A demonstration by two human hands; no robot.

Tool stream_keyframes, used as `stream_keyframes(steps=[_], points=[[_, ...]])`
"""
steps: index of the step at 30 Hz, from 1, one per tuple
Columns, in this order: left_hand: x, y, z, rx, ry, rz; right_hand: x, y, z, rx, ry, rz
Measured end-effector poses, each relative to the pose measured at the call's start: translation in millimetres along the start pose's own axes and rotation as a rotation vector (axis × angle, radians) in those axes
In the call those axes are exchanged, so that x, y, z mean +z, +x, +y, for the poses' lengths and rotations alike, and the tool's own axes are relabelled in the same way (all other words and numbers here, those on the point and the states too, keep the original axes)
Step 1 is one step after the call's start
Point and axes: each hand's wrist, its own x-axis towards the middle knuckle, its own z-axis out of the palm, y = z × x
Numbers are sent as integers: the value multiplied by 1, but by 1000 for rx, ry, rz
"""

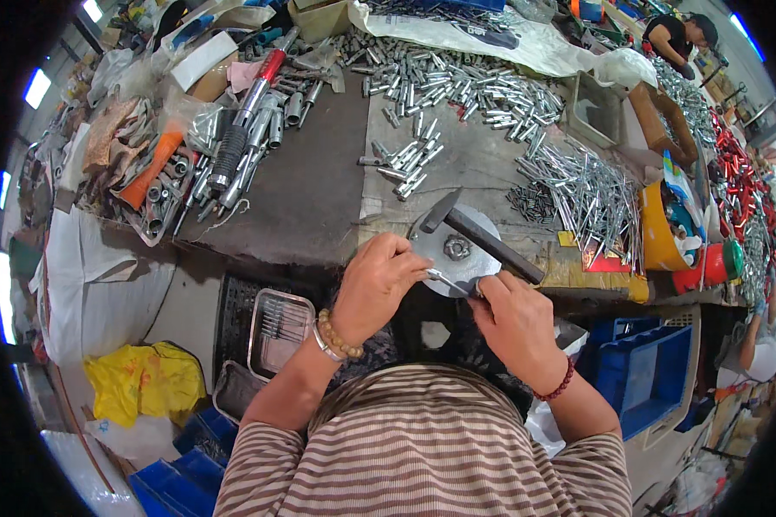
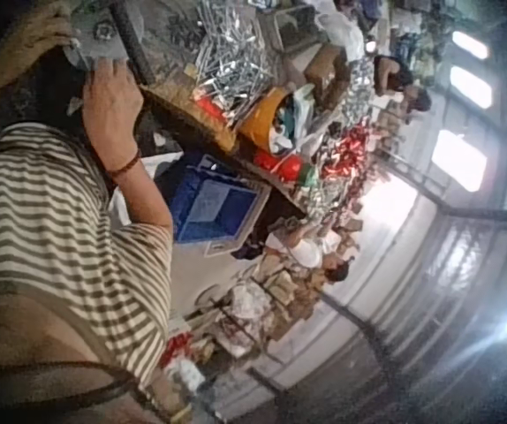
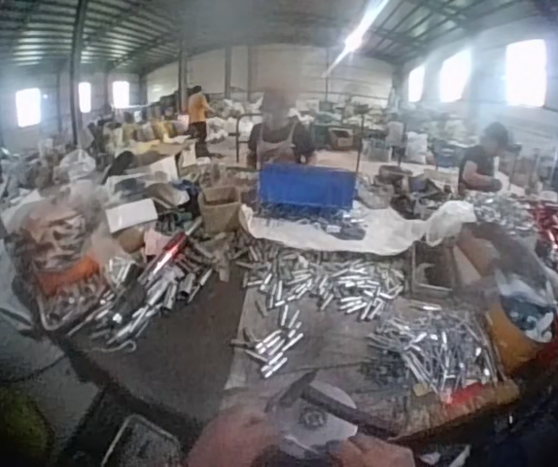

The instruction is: The person assembles metal components by inserting pins into metal sleeves, hammering them securely on a metal fixture with a small hammer, and placing the completed parts into a tray.

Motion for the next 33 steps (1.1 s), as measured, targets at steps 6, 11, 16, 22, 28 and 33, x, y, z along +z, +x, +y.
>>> stream_keyframes(steps=[6,11,16,22,28,33], points=[[17,-29,18,-56,6,263,-4,-6,-9,314,412,-208],[30,-43,35,-661,-721,107,6,-19,-19,376,521,-161],[34,-47,32,-707,-970,128,18,-27,-29,353,523,-113],[30,-60,32,-702,-964,241,35,-27,-40,300,510,-132],[15,-67,18,-697,-1007,372,32,-11,-42,191,544,-166],[-31,-122,-37,-950,-738,558,34,1,-12,468,869,-34]])
